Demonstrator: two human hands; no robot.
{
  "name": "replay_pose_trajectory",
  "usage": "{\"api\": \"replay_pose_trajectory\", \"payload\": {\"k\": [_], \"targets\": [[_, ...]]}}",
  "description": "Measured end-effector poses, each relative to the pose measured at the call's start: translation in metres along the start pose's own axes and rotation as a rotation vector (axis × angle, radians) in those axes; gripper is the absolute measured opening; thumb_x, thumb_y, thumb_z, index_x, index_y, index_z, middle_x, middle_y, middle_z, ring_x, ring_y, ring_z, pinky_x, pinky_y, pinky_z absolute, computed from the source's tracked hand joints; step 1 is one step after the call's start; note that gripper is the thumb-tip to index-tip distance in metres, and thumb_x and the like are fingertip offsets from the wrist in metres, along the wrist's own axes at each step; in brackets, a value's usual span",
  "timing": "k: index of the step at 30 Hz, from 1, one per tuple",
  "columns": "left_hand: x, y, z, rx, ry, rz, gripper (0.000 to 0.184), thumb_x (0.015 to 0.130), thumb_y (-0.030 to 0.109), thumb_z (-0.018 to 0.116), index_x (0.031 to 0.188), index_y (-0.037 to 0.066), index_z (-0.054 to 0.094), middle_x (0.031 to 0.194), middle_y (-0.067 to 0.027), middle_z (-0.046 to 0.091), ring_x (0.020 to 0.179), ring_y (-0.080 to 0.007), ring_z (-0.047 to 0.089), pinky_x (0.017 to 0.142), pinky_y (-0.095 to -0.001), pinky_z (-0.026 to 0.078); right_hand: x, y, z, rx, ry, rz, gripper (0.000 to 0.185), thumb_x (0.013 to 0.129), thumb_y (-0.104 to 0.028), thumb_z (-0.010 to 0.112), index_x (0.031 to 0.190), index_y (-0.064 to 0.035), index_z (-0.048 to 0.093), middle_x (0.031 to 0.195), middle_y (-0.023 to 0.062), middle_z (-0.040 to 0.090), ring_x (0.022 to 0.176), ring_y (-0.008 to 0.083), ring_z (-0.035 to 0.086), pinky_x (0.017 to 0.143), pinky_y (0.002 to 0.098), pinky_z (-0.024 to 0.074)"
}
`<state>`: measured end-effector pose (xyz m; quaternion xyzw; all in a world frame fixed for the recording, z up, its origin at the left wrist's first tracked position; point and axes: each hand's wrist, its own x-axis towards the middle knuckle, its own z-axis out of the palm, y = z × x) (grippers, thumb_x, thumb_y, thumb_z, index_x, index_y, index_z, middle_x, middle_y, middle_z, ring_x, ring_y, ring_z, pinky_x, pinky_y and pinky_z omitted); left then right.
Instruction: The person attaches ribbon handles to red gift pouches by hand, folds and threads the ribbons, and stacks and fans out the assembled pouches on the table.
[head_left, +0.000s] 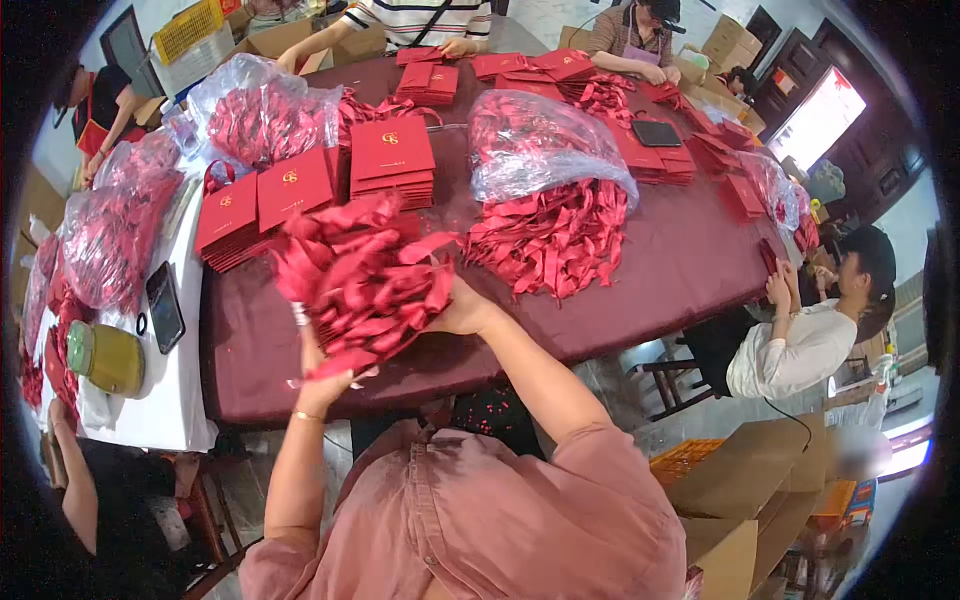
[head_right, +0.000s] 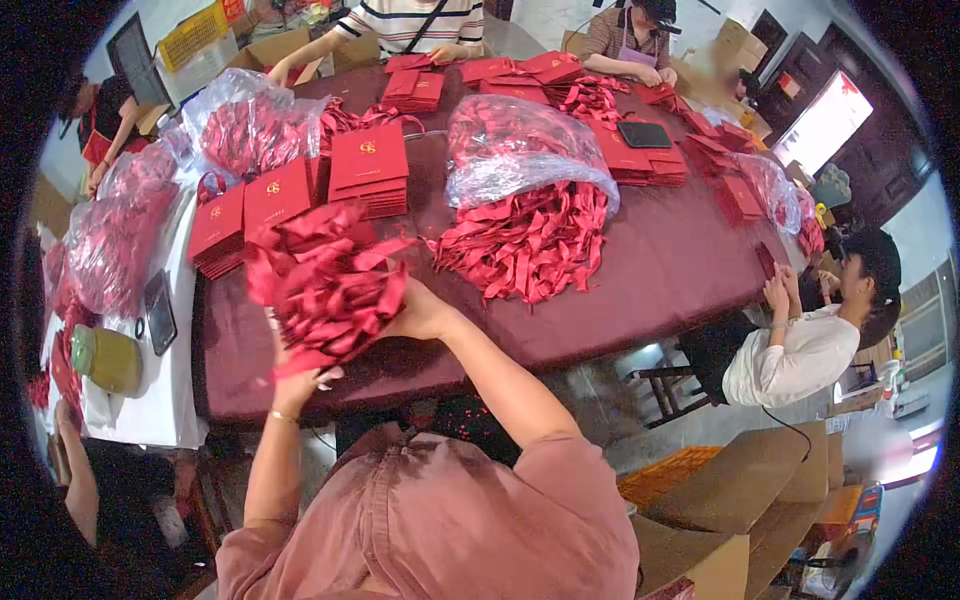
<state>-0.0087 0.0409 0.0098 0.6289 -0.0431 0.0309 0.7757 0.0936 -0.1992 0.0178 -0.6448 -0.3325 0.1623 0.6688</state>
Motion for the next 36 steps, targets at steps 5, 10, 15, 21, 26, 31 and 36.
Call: {"api": "replay_pose_trajectory", "payload": {"k": [5, 10, 15, 21, 26, 31, 36], "targets": [[0.014, -0.074, -0.024, 0.215, -0.046, 0.153, 0.062, 0.082, -0.004, 0.067, 0.136, 0.003, 0.037, 0.13, -0.0127, 0.054, 0.117, -0.0239, 0.057, 0.1, -0.0378, 0.048, -0.021, 0.023, -0.003, -0.069, 0.07, 0.051, 0.098, 0.068, -0.003, 0.083, 0.147, -0.0062, 0.025, 0.14, 0.0082, 0.048, 0.124, 0.021, 0.051, 0.107, 0.038, 0.0407], [0.025, -0.071, -0.001, -0.059, 0.112, 0.119, 0.074, 0.069, -0.02, 0.056, 0.137, 0.0, 0.036, 0.134, -0.0145, 0.05, 0.124, -0.0236, 0.051, 0.106, -0.0371, 0.041, -0.023, 0.038, -0.018, -0.282, 0.034, -0.152, 0.063, 0.073, -0.012, 0.082, 0.128, -0.0074, 0.05, 0.128, 0.0066, 0.058, 0.116, 0.0205, 0.055, 0.103, 0.0386, 0.0434], [0.026, -0.063, 0.002, 0.144, 0.099, 0.216, 0.082, 0.064, -0.017, 0.053, 0.142, -0.006, 0.031, 0.133, -0.0164, 0.051, 0.127, -0.0219, 0.047, 0.105, -0.031, 0.038, -0.04, -0.028, -0.045, 0.005, -0.016, 0.352, 0.101, 0.067, -0.01, 0.084, 0.151, -0.0105, 0.027, 0.137, 0.0073, 0.051, 0.126, 0.0213, 0.047, 0.109, 0.0363, 0.0362], [0.022, -0.038, 0.015, 0.096, 0.055, 0.235, 0.073, 0.065, -0.012, 0.064, 0.132, -0.004, 0.039, 0.125, -0.0132, 0.055, 0.117, -0.0199, 0.053, 0.1, -0.0303, 0.042, -0.008, -0.105, -0.044, -0.062, 0.32, -0.238, 0.074, 0.084, -0.013, 0.061, 0.149, 0.002, 0.028, 0.154, 0.0152, 0.031, 0.145, 0.0261, 0.026, 0.118, 0.039, 0.0185], [0.017, -0.014, 0.019, 0.256, -0.025, 0.259, 0.091, 0.067, 0.01, 0.085, 0.139, -0.003, 0.031, 0.128, -0.0167, 0.055, 0.118, -0.0234, 0.055, 0.102, -0.0346, 0.042, 0.027, -0.131, -0.004, -1.14, 0.042, -0.289, 0.089, 0.082, -0.051, 0.066, 0.148, -0.0011, 0.031, 0.153, 0.0213, 0.03, 0.144, 0.0336, 0.024, 0.118, 0.0456, 0.0161], [0.02, -0.031, 0.009, 0.295, -0.041, 0.282, 0.108, 0.065, 0.021, 0.088, 0.146, -0.004, 0.021, 0.139, -0.0191, 0.045, 0.128, -0.0271, 0.047, 0.109, -0.0375, 0.036, 0.035, -0.122, 0.017, -1.206, -0.291, -0.025, 0.096, 0.082, -0.061, 0.06, 0.148, -0.0002, 0.027, 0.154, 0.0211, 0.026, 0.145, 0.0345, 0.021, 0.116, 0.0553, 0.0141], [0.023, -0.037, 0.01, 0.346, 0.011, 0.3, 0.094, 0.056, 0.007, 0.079, 0.138, -0.002, 0.035, 0.131, -0.0222, 0.049, 0.126, -0.0349, 0.047, 0.107, -0.039, 0.038, 0.039, -0.109, 0.028, -1.373, -0.314, -0.041, 0.093, 0.084, -0.053, 0.061, 0.15, 0.0, 0.022, 0.156, 0.0205, 0.023, 0.146, 0.0341, 0.018, 0.117, 0.054, 0.0125]]}}
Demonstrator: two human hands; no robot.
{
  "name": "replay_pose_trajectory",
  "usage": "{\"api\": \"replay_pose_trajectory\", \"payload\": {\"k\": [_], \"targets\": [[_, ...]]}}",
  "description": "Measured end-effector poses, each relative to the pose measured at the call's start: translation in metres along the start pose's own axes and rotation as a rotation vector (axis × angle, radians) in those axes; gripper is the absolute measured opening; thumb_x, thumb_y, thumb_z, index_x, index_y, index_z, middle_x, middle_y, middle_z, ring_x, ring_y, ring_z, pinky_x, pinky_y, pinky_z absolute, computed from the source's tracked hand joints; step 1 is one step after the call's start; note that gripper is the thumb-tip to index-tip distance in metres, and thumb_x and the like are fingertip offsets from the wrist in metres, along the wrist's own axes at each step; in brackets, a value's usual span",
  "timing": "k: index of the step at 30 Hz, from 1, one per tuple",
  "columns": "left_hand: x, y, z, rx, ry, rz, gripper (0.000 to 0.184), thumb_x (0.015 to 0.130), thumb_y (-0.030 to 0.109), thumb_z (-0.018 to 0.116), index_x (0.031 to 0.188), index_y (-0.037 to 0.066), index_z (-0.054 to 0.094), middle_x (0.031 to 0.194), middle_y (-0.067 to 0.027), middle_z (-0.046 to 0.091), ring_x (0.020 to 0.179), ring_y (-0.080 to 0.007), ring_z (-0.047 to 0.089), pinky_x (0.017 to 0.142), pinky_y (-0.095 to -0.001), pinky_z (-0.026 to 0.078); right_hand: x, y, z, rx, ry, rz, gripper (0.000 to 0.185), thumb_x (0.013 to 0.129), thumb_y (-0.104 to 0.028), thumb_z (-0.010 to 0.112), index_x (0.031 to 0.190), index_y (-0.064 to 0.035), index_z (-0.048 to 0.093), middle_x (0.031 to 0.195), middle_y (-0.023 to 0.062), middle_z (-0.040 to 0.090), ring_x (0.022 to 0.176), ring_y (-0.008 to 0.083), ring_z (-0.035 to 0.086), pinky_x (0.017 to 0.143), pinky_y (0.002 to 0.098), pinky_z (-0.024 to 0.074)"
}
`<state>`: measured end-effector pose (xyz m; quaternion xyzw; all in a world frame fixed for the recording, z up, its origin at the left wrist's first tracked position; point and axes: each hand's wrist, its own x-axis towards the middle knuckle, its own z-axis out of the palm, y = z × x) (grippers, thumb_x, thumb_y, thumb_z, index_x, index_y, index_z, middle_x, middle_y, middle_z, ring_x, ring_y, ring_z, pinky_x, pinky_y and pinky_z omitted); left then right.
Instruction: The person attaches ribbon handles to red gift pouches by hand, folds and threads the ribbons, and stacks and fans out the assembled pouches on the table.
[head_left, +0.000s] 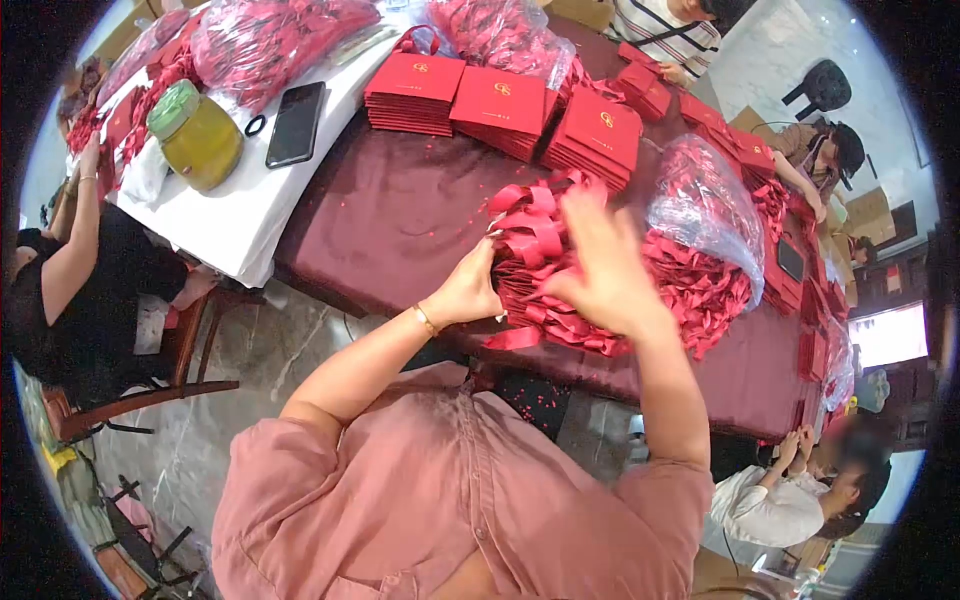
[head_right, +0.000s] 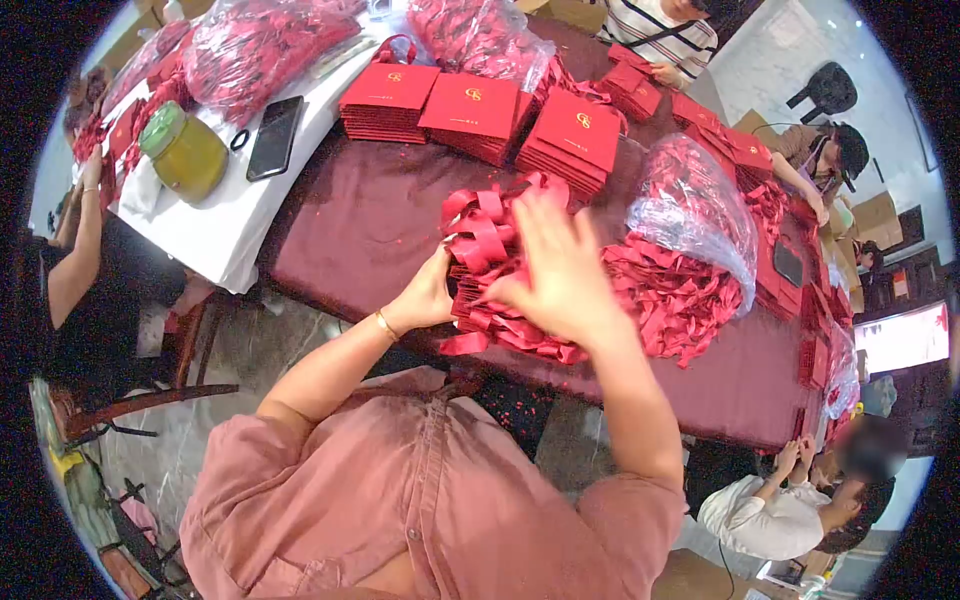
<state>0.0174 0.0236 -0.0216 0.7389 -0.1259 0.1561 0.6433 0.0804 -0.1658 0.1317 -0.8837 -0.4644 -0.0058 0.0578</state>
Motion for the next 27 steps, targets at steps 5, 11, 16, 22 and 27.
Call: {"api": "replay_pose_trajectory", "payload": {"k": [5, 11, 16, 22, 27], "targets": [[0.003, 0.019, 0.0, 0.018, 0.031, -0.119, 0.083, 0.06, 0.005, 0.076, 0.134, -0.004, 0.039, 0.12, -0.0218, 0.055, 0.114, -0.036, 0.054, 0.102, -0.0405, 0.042, -0.009, 0.039, -0.004, 0.717, 0.24, 0.062, 0.081, 0.092, -0.05, 0.053, 0.149, 0.0019, 0.027, 0.156, 0.017, 0.026, 0.146, 0.0276, 0.021, 0.119, 0.0414, 0.0131], [0.006, 0.002, 0.007, -0.042, 0.121, -0.032, 0.083, 0.065, 0.016, 0.083, 0.133, -0.004, 0.039, 0.129, -0.0225, 0.053, 0.12, -0.0323, 0.053, 0.103, -0.0388, 0.041, -0.055, 0.099, 0.062, 1.542, 0.839, 0.412, 0.105, 0.084, -0.081, 0.024, 0.152, -0.0016, 0.016, 0.159, 0.0163, 0.018, 0.147, 0.0294, 0.016, 0.118, 0.048, 0.0106], [0.003, 0.009, 0.011, 0.028, -0.036, -0.051, 0.087, 0.065, 0.011, 0.082, 0.137, -0.004, 0.035, 0.13, -0.0182, 0.054, 0.12, -0.0266, 0.054, 0.103, -0.0373, 0.042, -0.035, 0.049, 0.128, 2.055, 0.562, 0.527, 0.092, 0.084, -0.073, 0.046, 0.146, -0.0063, 0.033, 0.146, 0.0092, 0.042, 0.132, 0.025, 0.043, 0.112, 0.0438, 0.0337], [0.001, 0.006, 0.014, -0.375, 0.116, -0.322, 0.067, 0.08, 0.0, 0.068, 0.139, 0.004, 0.038, 0.125, -0.0099, 0.056, 0.111, -0.0173, 0.057, 0.097, -0.0358, 0.048, -0.027, 0.053, 0.125, 2.245, 0.505, 0.156, 0.097, 0.083, -0.079, 0.034, 0.149, -0.0078, 0.03, 0.15, 0.0117, 0.037, 0.136, 0.0278, 0.038, 0.113, 0.0434, 0.0297], [0.014, 0.013, 0.013, -1.048, 0.309, -0.555, 0.044, 0.088, 0.016, 0.066, 0.129, 0.007, 0.051, 0.118, -0.0068, 0.063, 0.112, -0.0232, 0.06, 0.099, -0.0408, 0.048, -0.046, 0.037, 0.108, 1.88, 0.778, 0.272, 0.075, 0.094, -0.041, 0.05, 0.152, -0.0038, 0.02, 0.156, 0.0129, 0.028, 0.144, 0.0242, 0.025, 0.117, 0.0389, 0.0177]]}}
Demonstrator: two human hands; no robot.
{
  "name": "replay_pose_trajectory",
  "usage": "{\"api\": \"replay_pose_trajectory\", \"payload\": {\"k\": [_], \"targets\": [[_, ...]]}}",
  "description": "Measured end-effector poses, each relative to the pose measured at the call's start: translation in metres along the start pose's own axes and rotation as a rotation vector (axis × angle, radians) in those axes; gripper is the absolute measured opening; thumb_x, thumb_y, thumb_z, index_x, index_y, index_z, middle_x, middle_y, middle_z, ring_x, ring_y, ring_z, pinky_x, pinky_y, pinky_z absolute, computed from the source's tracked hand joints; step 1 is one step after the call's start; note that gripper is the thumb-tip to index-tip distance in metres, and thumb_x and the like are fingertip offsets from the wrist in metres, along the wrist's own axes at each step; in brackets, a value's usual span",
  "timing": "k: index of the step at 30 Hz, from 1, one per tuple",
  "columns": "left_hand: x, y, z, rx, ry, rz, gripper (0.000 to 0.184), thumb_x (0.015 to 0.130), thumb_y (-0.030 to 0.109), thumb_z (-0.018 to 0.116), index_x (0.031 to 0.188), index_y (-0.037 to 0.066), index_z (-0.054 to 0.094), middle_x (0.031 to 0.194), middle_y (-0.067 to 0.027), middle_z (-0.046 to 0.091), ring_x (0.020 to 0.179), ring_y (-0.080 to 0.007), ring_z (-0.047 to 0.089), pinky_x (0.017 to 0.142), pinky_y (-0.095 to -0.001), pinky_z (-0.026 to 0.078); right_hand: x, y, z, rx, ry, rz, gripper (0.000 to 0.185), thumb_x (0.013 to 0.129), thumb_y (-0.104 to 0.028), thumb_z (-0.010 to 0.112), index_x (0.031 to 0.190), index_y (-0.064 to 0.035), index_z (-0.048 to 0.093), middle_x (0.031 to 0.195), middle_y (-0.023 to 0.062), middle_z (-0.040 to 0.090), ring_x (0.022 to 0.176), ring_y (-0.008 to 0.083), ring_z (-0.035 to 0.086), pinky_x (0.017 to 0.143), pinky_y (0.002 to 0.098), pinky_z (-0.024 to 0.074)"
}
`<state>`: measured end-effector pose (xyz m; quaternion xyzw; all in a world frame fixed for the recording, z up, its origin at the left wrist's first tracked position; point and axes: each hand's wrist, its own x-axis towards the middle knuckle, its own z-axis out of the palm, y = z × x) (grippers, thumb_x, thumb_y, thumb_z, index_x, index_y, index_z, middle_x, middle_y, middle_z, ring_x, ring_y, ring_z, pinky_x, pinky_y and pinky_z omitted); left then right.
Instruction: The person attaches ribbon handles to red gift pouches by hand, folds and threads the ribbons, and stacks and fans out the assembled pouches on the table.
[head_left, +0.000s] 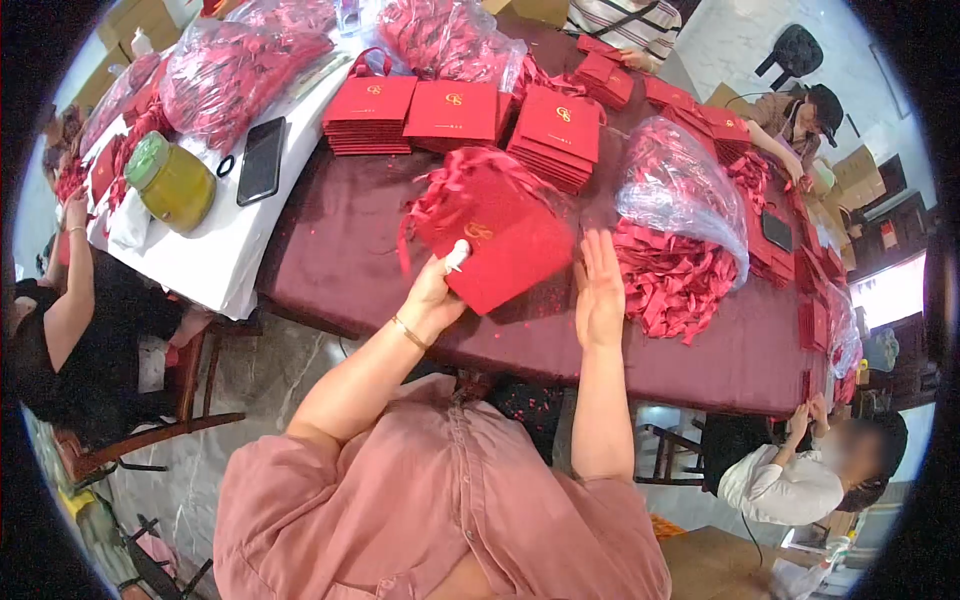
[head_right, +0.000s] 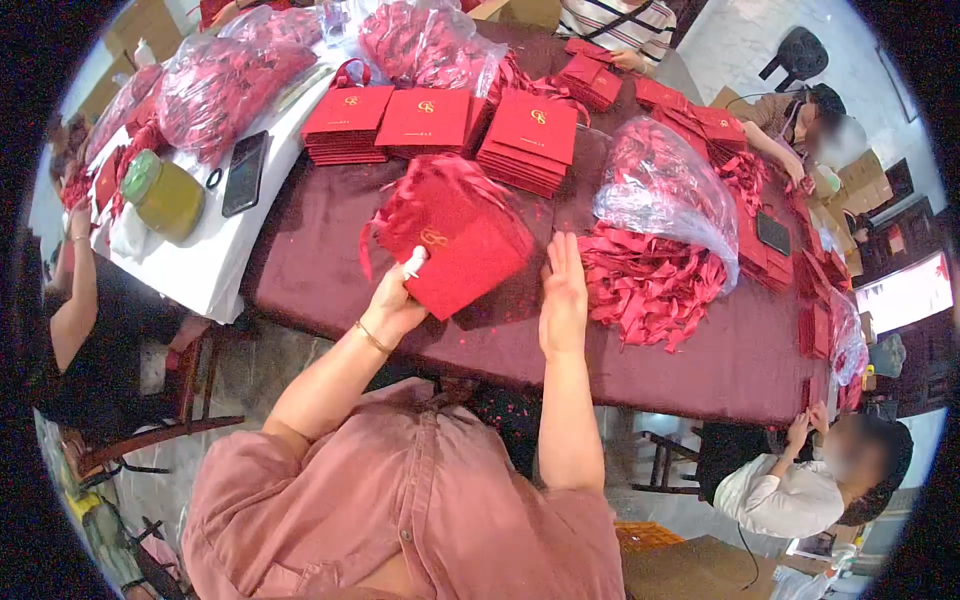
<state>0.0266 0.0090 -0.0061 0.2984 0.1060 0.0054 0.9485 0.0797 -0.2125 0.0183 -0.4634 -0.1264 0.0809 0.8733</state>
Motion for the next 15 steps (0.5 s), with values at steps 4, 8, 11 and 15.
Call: {"api": "replay_pose_trajectory", "payload": {"k": [4, 8, 11, 15], "targets": [[-0.004, -0.018, 0.003, -0.225, -0.119, -0.072, 0.048, 0.085, 0.017, 0.072, 0.128, 0.005, 0.054, 0.122, -0.0066, 0.062, 0.115, -0.0231, 0.058, 0.102, -0.0405, 0.046, -0.023, 0.02, 0.034, -0.064, 0.092, 0.025, 0.077, 0.074, 0.007, 0.072, 0.142, -0.0024, 0.039, 0.138, 0.0076, 0.05, 0.122, 0.0216, 0.051, 0.102, 0.0377, 0.0438], [-0.019, -0.033, 0.006, -0.091, -0.159, -0.092, 0.042, 0.085, 0.011, 0.07, 0.124, 0.003, 0.058, 0.121, -0.0063, 0.063, 0.111, -0.0214, 0.06, 0.099, -0.0376, 0.046, -0.019, 0.007, 0.055, -0.078, 0.217, -0.031, 0.063, 0.069, 0.01, 0.073, 0.128, -0.0015, 0.053, 0.123, 0.0082, 0.06, 0.113, 0.0231, 0.058, 0.101, 0.0381, 0.0448], [-0.022, -0.04, -0.023, 0.298, -0.23, -0.36, 0.048, 0.092, 0.024, 0.064, 0.133, 0.003, 0.052, 0.126, -0.0077, 0.06, 0.115, -0.0182, 0.056, 0.1, -0.0332, 0.044, -0.014, -0.008, 0.044, -0.182, 0.084, -0.197, 0.057, 0.066, 0.013, 0.072, 0.12, 0.0013, 0.057, 0.113, 0.0085, 0.065, 0.1, 0.0213, 0.063, 0.093, 0.0376, 0.0501], [-0.064, 0.013, 0.015, 1.11, -0.693, -0.457, 0.041, 0.091, 0.027, 0.068, 0.123, 0.002, 0.063, 0.104, -0.0038, 0.068, 0.091, -0.0091, 0.062, 0.077, -0.0258, 0.051, -0.016, -0.013, 0.008, -0.426, 0.005, -0.108, 0.067, 0.062, 0.006, 0.082, 0.123, 0.001, 0.054, 0.114, 0.0101, 0.065, 0.102, 0.0217, 0.063, 0.094, 0.0364, 0.0498]]}}
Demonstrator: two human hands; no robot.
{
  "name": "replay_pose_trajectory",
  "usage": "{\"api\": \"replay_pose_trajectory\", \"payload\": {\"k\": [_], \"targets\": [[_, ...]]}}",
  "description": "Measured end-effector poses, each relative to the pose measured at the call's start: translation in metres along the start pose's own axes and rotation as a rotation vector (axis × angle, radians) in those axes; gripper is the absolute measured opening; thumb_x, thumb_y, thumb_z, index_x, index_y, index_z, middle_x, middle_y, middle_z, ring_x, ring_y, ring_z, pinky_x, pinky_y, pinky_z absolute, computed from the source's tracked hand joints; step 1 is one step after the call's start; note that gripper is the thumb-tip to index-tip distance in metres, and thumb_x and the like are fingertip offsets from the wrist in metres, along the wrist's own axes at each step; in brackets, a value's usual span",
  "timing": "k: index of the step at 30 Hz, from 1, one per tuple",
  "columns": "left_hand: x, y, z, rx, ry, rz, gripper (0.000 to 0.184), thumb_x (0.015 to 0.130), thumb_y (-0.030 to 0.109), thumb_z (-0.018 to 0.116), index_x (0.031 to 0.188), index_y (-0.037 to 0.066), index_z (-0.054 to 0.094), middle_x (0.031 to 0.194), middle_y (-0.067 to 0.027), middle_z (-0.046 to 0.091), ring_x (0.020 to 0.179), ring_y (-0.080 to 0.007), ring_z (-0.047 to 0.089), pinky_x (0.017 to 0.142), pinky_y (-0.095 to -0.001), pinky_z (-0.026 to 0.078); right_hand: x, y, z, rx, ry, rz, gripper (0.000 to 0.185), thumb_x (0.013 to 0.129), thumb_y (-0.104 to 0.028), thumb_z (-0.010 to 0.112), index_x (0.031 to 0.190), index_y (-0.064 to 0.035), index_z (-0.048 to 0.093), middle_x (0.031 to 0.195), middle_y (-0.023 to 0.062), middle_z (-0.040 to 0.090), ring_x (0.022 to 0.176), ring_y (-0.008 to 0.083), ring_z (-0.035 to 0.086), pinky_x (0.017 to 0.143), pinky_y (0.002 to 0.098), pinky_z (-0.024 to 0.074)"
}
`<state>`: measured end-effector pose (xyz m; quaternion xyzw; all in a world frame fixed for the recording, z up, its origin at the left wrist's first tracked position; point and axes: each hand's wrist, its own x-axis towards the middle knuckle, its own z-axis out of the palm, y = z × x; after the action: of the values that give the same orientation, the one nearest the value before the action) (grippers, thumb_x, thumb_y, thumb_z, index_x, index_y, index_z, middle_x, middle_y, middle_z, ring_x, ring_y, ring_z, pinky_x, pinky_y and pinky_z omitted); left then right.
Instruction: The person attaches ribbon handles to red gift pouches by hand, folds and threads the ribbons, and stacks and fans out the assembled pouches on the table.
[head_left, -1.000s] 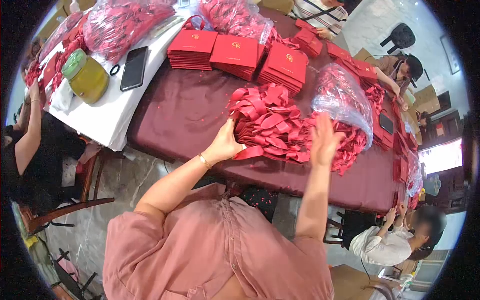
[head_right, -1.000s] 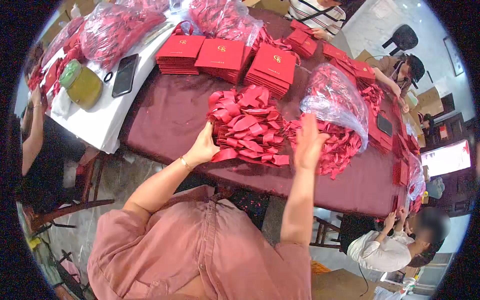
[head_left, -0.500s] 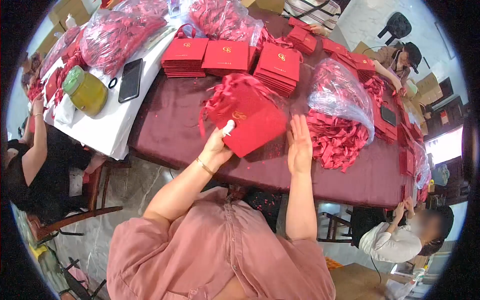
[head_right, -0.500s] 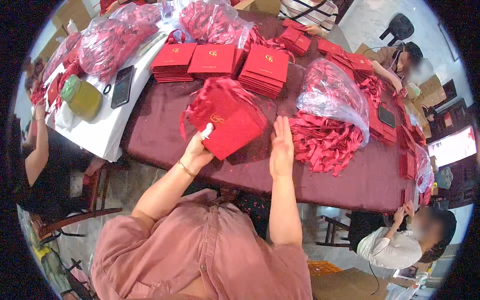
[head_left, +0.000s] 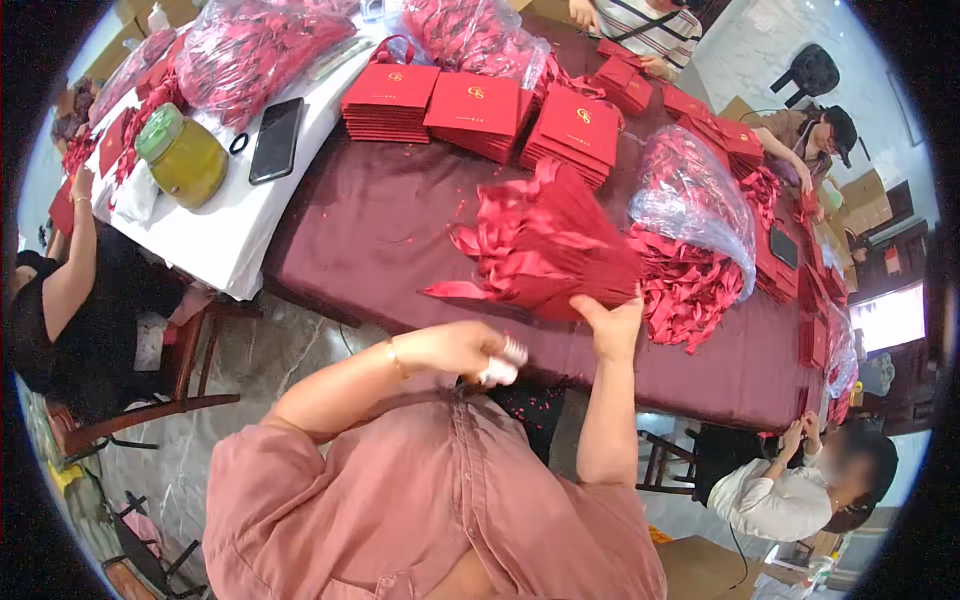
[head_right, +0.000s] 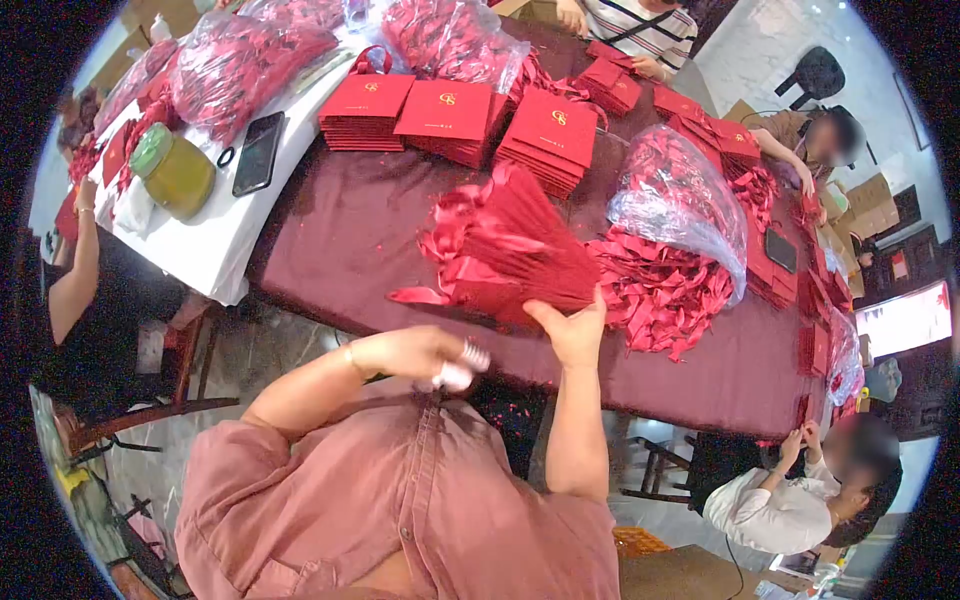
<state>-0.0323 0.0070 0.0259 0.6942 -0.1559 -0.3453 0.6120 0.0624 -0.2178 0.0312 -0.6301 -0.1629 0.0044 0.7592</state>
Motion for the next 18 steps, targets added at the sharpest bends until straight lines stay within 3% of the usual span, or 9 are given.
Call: {"api": "replay_pose_trajectory", "payload": {"k": [1, 2, 4, 5, 6, 7, 10, 13, 18], "targets": [[-0.017, 0.025, 0.0, -0.058, -0.04, -0.071, 0.035, 0.089, 0.019, 0.07, 0.119, 0.002, 0.066, 0.1, -0.0033, 0.07, 0.085, -0.0069, 0.063, 0.073, -0.0231, 0.052, -0.002, 0.007, -0.005, -0.015, -0.017, 0.04, 0.071, 0.061, 0.005, 0.084, 0.124, 0.0005, 0.053, 0.114, 0.01, 0.065, 0.103, 0.0216, 0.063, 0.095, 0.0362, 0.0498], [-0.025, 0.032, 0.0, -0.237, 0.068, 0.09, 0.029, 0.087, 0.014, 0.071, 0.114, 0.004, 0.068, 0.094, -0.0034, 0.07, 0.079, -0.0063, 0.063, 0.066, -0.0232, 0.051, -0.005, 0.023, -0.014, -0.104, -0.039, 0.049, 0.077, 0.059, 0.005, 0.086, 0.127, -0.0002, 0.051, 0.116, 0.0094, 0.064, 0.104, 0.0216, 0.063, 0.095, 0.0365, 0.0499], [-0.036, 0.051, 0.0, -0.285, 0.564, 0.386, 0.018, 0.088, 0.007, 0.068, 0.105, 0.002, 0.069, 0.085, -0.0004, 0.067, 0.072, -0.0069, 0.061, 0.061, -0.0229, 0.049, -0.01, 0.023, -0.015, -0.083, -0.06, 0.054, 0.077, 0.059, 0.004, 0.087, 0.126, -0.0003, 0.051, 0.117, 0.0091, 0.064, 0.105, 0.0216, 0.063, 0.096, 0.0365, 0.0498], [-0.04, 0.058, -0.004, -0.242, 0.756, 0.475, 0.025, 0.086, 0.01, 0.072, 0.108, 0.001, 0.066, 0.088, -0.0025, 0.066, 0.068, -0.0058, 0.059, 0.06, -0.0224, 0.05, -0.011, 0.023, -0.014, -0.057, -0.084, 0.049, 0.077, 0.059, 0.002, 0.088, 0.126, -0.0003, 0.051, 0.117, 0.0089, 0.063, 0.105, 0.0217, 0.062, 0.096, 0.0365, 0.0496], [-0.026, 0.053, -0.019, 0.145, 0.997, 0.746, 0.033, 0.08, 0.008, 0.075, 0.111, 0.002, 0.065, 0.093, -0.0043, 0.065, 0.075, -0.01, 0.06, 0.067, -0.0249, 0.051, -0.012, 0.028, -0.018, -0.087, -0.11, 0.069, 0.088, 0.058, -0.001, 0.089, 0.134, -0.0007, 0.043, 0.124, 0.0098, 0.06, 0.111, 0.0222, 0.06, 0.099, 0.0377, 0.0475], [-0.024, 0.067, -0.024, 0.227, 1.054, 0.736, 0.043, 0.076, 0.014, 0.078, 0.116, 0.004, 0.063, 0.103, -0.0092, 0.063, 0.089, -0.0194, 0.061, 0.081, -0.0316, 0.05, -0.013, 0.029, -0.017, -0.087, -0.114, 0.072, 0.088, 0.058, -0.001, 0.089, 0.134, -0.0007, 0.043, 0.124, 0.0098, 0.06, 0.111, 0.0222, 0.06, 0.099, 0.0377, 0.0475], [-0.007, 0.076, -0.041, 0.596, 1.027, 0.605, 0.055, 0.074, 0.026, 0.08, 0.121, 0.007, 0.06, 0.119, -0.0154, 0.057, 0.11, -0.0323, 0.053, 0.096, -0.0399, 0.043, -0.007, 0.013, -0.003, -0.148, -0.118, -0.128, 0.123, 0.057, -0.014, 0.092, 0.151, -0.0047, 0.014, 0.146, 0.0146, 0.038, 0.131, 0.0255, 0.044, 0.11, 0.0411, 0.036], [0.017, 0.071, -0.047, 0.701, 0.947, 0.528, 0.056, 0.072, 0.026, 0.08, 0.121, 0.009, 0.06, 0.127, -0.0172, 0.053, 0.118, -0.0355, 0.049, 0.101, -0.0419, 0.04, -0.008, 0.001, 0.002, -0.265, -0.086, -0.264, 0.128, 0.055, -0.019, 0.092, 0.153, -0.0058, 0.01, 0.152, 0.016, 0.031, 0.136, 0.0266, 0.037, 0.113, 0.0411, 0.0324], [0.026, 0.074, -0.052, 0.522, 0.831, 0.517, 0.037, 0.071, 0.015, 0.079, 0.104, 0.005, 0.065, 0.117, -0.0167, 0.058, 0.107, -0.0337, 0.058, 0.094, -0.0379, 0.047, -0.004, -0.026, -0.004, -0.624, -0.152, -0.417, 0.108, 0.053, -0.017, 0.091, 0.145, -0.0117, 0.035, 0.153, 0.0188, 0.028, 0.138, 0.0319, 0.036, 0.112, 0.044, 0.033]]}}
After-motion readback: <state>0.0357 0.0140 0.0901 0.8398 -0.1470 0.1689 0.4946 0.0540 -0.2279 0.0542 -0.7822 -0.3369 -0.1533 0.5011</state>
